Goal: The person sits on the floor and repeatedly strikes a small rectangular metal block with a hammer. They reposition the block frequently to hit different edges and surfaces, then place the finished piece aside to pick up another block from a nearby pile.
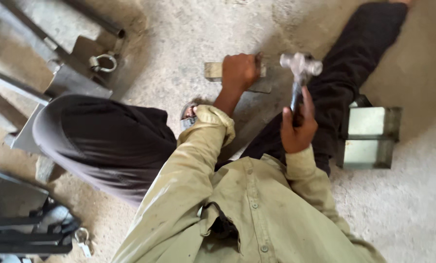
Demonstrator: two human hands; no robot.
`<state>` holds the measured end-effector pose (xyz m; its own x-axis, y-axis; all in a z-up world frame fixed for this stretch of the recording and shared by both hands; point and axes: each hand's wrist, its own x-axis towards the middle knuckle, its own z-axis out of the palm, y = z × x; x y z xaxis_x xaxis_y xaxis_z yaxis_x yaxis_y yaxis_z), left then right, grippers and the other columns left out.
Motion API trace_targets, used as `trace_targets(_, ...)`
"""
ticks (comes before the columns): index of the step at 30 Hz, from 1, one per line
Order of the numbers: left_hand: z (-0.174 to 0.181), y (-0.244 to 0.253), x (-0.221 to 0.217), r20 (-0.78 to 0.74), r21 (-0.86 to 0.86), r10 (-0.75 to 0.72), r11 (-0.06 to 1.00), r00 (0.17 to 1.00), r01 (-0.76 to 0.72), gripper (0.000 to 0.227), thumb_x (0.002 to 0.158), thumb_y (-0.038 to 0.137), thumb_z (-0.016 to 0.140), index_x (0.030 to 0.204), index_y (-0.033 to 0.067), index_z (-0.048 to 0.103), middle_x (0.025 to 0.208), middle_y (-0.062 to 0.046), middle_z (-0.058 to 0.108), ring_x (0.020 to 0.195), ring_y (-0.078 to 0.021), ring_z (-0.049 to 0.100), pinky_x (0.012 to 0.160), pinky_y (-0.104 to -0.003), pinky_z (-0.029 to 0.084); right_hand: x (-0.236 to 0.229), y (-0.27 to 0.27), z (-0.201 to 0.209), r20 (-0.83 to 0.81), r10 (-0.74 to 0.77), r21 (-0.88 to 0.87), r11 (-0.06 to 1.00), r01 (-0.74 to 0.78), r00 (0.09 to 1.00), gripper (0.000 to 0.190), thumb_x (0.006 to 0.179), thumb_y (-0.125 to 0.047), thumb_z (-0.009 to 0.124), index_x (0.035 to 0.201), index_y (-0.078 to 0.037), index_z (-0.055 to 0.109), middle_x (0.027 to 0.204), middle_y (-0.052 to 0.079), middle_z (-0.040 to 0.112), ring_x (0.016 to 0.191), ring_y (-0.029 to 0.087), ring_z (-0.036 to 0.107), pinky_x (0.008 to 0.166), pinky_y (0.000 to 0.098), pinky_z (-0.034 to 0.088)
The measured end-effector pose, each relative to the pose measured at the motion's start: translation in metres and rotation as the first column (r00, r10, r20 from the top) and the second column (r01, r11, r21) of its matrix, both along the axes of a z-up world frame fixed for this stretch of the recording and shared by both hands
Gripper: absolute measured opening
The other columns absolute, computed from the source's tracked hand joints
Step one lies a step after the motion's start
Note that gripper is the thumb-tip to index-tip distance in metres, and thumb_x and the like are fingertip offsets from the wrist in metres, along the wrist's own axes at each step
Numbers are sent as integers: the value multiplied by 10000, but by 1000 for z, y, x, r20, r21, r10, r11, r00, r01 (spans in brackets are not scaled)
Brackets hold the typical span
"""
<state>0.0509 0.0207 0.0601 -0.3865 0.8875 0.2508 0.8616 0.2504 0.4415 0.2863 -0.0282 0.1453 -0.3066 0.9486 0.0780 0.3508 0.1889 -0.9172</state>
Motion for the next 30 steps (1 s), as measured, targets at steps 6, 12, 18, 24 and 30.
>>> trace_targets(6, -3, 4, 4, 80, -79, -10, 997, 997, 16, 515, 998, 416, 544, 640, 97, 731, 572, -184, 656, 496, -388, 626, 530, -533, 466, 1, -14, -10, 126, 234, 223, 940, -257, 964, 475, 1064, -99, 699, 1495, -51, 505, 1215, 140, 681, 939, 103, 651, 832, 249, 529)
trace_targets(12, 29, 4, -2, 193, -215, 71, 976, 979, -29, 616, 1031, 518, 485, 666, 94, 743, 556, -143, 623, 483, -334, 604, 554, -478, 459, -2, -27, 5, -98, 101, -141, 983, -114, 990, 553, 1018, -8, 685, 1531, -64, 488, 882, 13, 631, 698, 62, 530, 625, 224, 430)
trace_targets(18, -44, 22, -3, 805, -2, 182, 952, 564, -305, 531, 1051, 417, 452, 778, 33, 697, 625, -111, 612, 578, -273, 609, 601, -428, 477, -8, -38, 61, -224, 69, -207, 971, -117, 972, 582, 1039, -20, 657, 1572, -34, 425, 855, 9, 594, 621, 47, 512, 549, 213, 400)
trace_targets(24, -153, 25, 32, 380, 670, -38, 700, 924, -247, 242, 1115, 134, 530, 1072, -48, 685, 934, -175, 660, 850, -322, 614, 806, -422, 489, -11, -36, 104, -295, 200, 234, 963, -132, 934, 507, 1062, -13, 614, 1523, -8, 402, 1024, 178, 694, 589, 105, 567, 497, 257, 457)
trace_targets(30, -169, 37, 48, 650, 614, -107, 657, 753, -436, 315, 1086, 175, 536, 863, -12, 658, 811, -150, 621, 745, -326, 578, 699, -448, 445, -21, -22, 90, -136, 295, 483, 853, -197, 946, 477, 1044, -40, 642, 1482, -32, 452, 884, 94, 656, 592, 169, 573, 509, 278, 466)
